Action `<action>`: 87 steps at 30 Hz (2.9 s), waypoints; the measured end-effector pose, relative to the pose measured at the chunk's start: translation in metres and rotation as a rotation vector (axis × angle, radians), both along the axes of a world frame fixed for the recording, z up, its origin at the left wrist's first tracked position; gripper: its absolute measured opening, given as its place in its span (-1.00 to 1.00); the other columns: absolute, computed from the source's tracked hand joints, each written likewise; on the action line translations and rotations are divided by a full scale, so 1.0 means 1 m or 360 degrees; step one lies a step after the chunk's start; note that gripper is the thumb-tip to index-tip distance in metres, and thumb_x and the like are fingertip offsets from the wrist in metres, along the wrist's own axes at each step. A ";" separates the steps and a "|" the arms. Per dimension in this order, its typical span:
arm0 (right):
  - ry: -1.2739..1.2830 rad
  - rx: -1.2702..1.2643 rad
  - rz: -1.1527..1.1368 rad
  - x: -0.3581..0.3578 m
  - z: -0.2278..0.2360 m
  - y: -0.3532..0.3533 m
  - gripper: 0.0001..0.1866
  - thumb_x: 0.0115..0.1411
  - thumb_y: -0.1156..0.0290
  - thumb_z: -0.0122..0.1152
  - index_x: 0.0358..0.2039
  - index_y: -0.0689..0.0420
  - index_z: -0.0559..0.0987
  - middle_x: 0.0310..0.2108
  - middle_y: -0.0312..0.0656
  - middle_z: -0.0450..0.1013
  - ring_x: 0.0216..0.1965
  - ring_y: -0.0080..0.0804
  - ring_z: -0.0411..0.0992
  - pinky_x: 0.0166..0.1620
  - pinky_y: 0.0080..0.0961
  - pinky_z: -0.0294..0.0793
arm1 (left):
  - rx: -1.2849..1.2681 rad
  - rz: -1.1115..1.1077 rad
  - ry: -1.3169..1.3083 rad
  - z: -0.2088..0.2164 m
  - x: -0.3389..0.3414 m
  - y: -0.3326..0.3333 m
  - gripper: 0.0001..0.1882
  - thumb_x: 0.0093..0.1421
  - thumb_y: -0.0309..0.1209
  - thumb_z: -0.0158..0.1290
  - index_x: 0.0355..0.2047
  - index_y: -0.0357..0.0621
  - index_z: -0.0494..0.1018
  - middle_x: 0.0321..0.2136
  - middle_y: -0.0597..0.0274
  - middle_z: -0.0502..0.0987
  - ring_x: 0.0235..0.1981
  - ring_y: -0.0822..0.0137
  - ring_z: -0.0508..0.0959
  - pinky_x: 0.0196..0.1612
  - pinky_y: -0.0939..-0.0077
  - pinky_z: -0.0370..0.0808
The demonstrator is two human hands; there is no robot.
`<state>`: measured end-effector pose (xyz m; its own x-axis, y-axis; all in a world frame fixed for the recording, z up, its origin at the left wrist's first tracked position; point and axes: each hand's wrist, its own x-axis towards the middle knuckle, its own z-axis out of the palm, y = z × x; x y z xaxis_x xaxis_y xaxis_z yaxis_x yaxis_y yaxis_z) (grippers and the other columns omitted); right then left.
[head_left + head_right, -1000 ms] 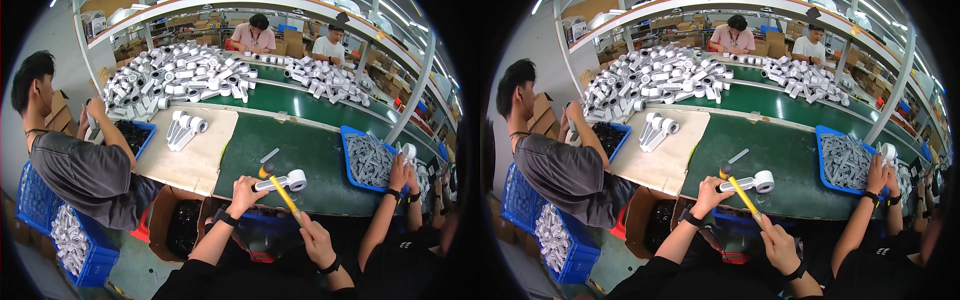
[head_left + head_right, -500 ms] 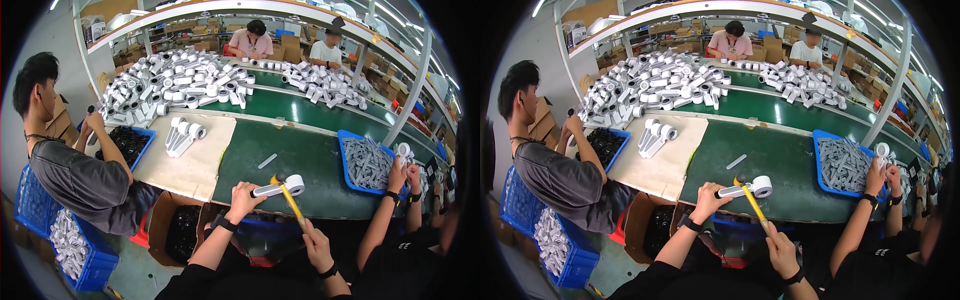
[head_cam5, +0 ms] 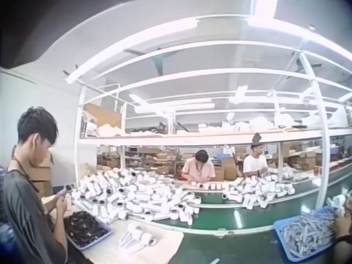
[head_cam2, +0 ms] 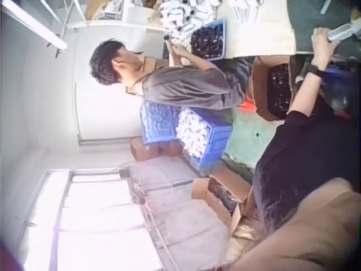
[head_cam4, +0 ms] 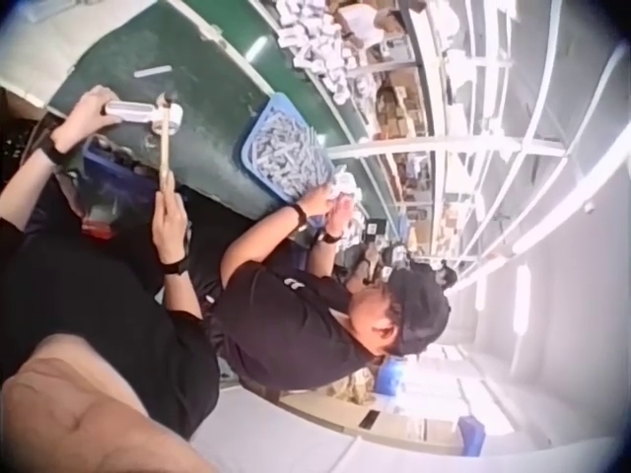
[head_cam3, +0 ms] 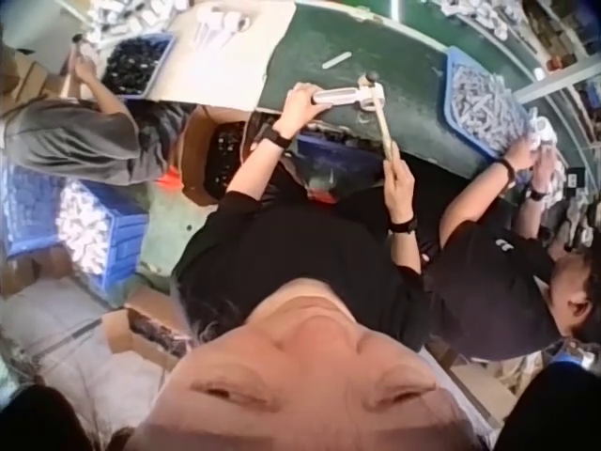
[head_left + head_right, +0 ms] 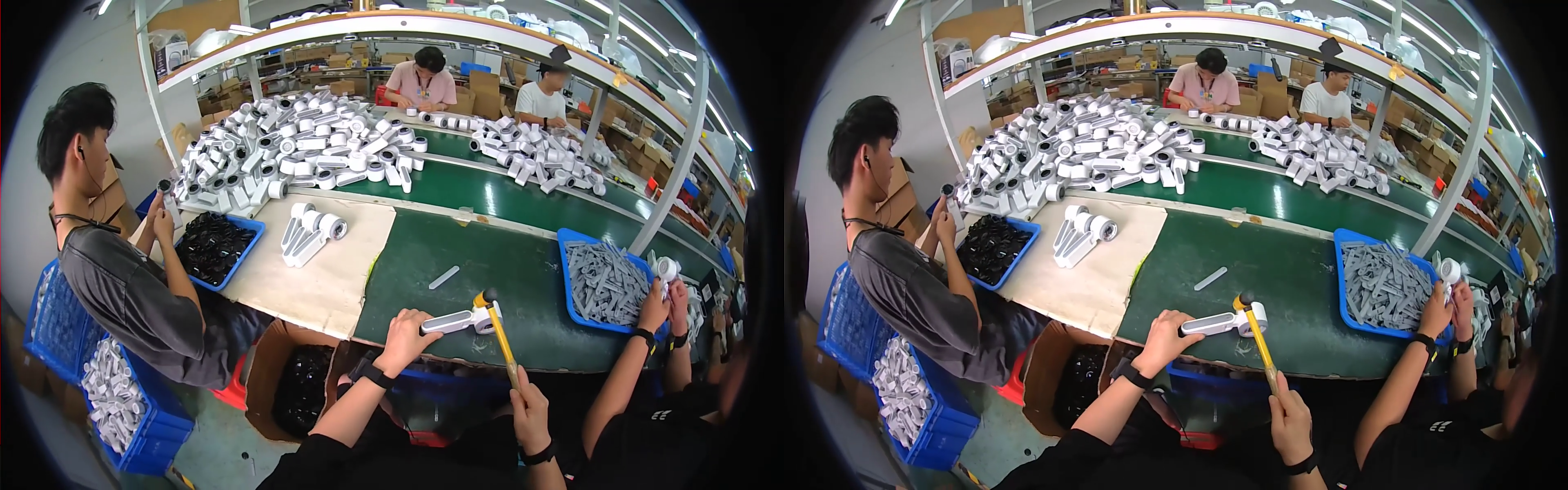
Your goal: The person picks up a white fan component, places a grey plastic strip onto it, and strikes the strip with a yellow hammer. They then set the assembled component aside and repeat the process with another fan.
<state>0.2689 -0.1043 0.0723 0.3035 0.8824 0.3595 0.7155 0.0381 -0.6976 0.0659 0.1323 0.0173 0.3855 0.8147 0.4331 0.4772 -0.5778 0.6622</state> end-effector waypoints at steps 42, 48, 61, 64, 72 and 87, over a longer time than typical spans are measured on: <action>-0.0198 -0.0150 0.0496 -0.035 0.009 0.039 -0.48 0.19 0.54 0.24 0.20 0.09 0.48 -0.48 -0.10 0.38 -0.48 -0.19 0.40 -0.35 -0.37 0.41 | 0.0062 0.0329 -0.0072 -0.012 -0.036 -0.004 -0.70 -0.08 -0.31 0.38 -0.32 -0.10 0.65 -0.39 0.17 0.58 -0.24 0.08 0.52 -0.13 0.24 0.37; -0.0264 -0.0149 0.0596 -0.043 0.012 0.038 -0.50 0.19 0.55 0.25 0.18 0.12 0.50 -0.51 -0.10 0.36 -0.50 -0.19 0.39 -0.37 -0.38 0.41 | 0.0080 0.0361 -0.0081 -0.017 -0.039 -0.003 -0.68 -0.11 -0.28 0.40 -0.33 -0.10 0.66 -0.43 0.16 0.55 -0.25 0.05 0.50 -0.17 0.18 0.36; 0.0155 0.0232 0.0377 -0.003 -0.011 0.051 -0.43 0.22 0.63 0.11 0.28 0.25 0.37 -0.49 -0.30 0.39 -0.50 -0.61 0.32 -0.37 -0.64 0.34 | 0.0307 0.0243 0.0150 0.020 -0.013 -0.001 -0.62 0.04 -0.27 0.30 -0.13 -0.08 0.56 -0.31 0.09 0.56 -0.17 0.02 0.54 -0.14 0.15 0.43; 0.0552 -0.0003 0.0272 -0.002 -0.023 0.042 -0.44 0.24 0.63 0.09 0.28 0.26 0.37 -0.48 -0.39 0.40 -0.55 -0.73 0.27 -0.45 -0.74 0.29 | 0.0272 0.0152 0.0056 0.019 -0.011 0.005 -0.68 0.12 -0.30 0.24 -0.14 -0.15 0.56 -0.32 0.00 0.55 -0.20 -0.04 0.56 -0.15 0.12 0.48; 0.1056 -0.0142 0.0094 0.001 -0.041 0.011 -0.42 0.27 0.63 0.04 0.32 0.22 0.32 -0.49 -0.34 0.43 -0.64 -0.76 0.25 -0.56 -0.78 0.22 | 0.0372 0.0754 0.0270 0.024 -0.090 0.071 -0.70 0.10 -0.26 0.27 -0.22 -0.18 0.59 -0.32 -0.04 0.60 -0.26 -0.02 0.59 -0.15 0.15 0.49; 0.1120 -0.0096 0.0132 0.012 -0.048 0.046 -0.42 0.27 0.58 0.06 0.33 0.22 0.31 -0.50 -0.31 0.45 -0.67 -0.73 0.26 -0.60 -0.76 0.25 | -0.0003 -0.0046 -0.0404 0.030 -0.027 0.013 -0.76 0.18 -0.41 0.20 -0.17 -0.27 0.57 -0.29 0.05 0.59 -0.29 0.11 0.59 -0.13 0.24 0.53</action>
